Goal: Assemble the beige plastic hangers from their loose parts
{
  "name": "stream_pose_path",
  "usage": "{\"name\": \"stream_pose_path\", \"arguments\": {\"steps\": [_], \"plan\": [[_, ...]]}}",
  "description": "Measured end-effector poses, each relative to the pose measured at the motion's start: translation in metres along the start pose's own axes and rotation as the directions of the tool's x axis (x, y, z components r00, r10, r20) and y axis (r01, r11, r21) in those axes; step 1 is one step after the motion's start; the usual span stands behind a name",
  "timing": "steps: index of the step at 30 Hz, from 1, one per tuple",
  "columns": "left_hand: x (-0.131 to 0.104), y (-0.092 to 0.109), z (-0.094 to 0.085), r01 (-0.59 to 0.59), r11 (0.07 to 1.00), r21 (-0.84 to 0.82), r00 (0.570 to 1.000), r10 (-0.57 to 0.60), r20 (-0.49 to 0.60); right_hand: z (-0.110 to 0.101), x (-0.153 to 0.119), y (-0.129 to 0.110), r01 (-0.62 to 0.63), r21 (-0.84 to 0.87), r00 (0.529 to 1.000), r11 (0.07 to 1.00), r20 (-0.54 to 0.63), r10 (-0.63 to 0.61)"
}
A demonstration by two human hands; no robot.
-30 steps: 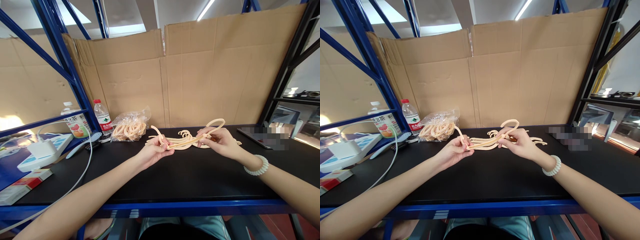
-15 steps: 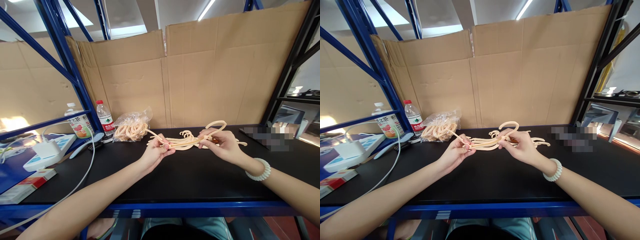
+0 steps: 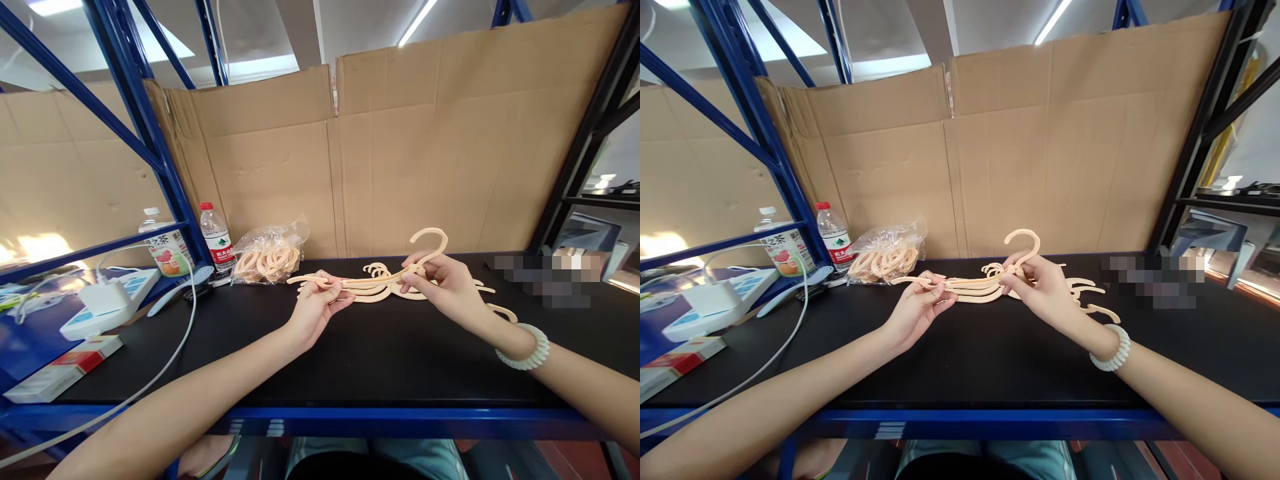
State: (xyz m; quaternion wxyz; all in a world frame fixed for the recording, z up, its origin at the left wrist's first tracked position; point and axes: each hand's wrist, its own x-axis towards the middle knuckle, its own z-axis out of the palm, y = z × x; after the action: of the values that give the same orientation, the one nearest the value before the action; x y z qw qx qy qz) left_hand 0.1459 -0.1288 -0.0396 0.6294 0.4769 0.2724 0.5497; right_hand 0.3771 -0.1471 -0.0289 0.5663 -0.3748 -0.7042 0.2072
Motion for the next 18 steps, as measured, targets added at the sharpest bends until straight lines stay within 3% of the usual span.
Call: {"name": "stream_pose_path", "arguments": {"steps": [8,11,13,15,16,17,18], "plan": [[0.003,-0.001,0.000,0.163,0.986,-0.023,0.980,-0.164,-0.116,-0.005,0.006,0.013,-0.093,0.000,0.994,0.996,-0.060,0.093],[0.001,-0.003,0.000,0.225,0.971,0.080,0.974,-0.221,-0.055,-0.008,0.009,0.017,-0.090,0.024,0.992,0.996,-0.090,0.092],[-0.003,-0.006,0.000,0.193,0.946,0.261,0.975,-0.214,0.053,-0.009,0.011,0.020,-0.081,0.040,0.991,0.996,-0.104,0.085],[-0.008,-0.009,0.001,-0.036,0.850,0.525,0.972,-0.092,0.216,-0.010,0.012,0.022,-0.085,0.045,0.992,0.995,-0.088,0.089],[-0.011,-0.009,0.001,-0.233,0.733,0.639,0.941,0.004,0.338,-0.010,0.013,0.022,-0.094,0.044,0.993,0.995,-0.063,0.097],[-0.013,-0.008,0.001,-0.449,0.557,0.698,0.871,0.098,0.482,-0.010,0.013,0.022,-0.106,0.043,0.994,0.993,-0.028,0.108],[-0.014,-0.006,0.001,-0.638,0.344,0.689,0.763,0.164,0.625,-0.009,0.013,0.023,-0.120,0.041,0.993,0.992,0.012,0.120]]}}
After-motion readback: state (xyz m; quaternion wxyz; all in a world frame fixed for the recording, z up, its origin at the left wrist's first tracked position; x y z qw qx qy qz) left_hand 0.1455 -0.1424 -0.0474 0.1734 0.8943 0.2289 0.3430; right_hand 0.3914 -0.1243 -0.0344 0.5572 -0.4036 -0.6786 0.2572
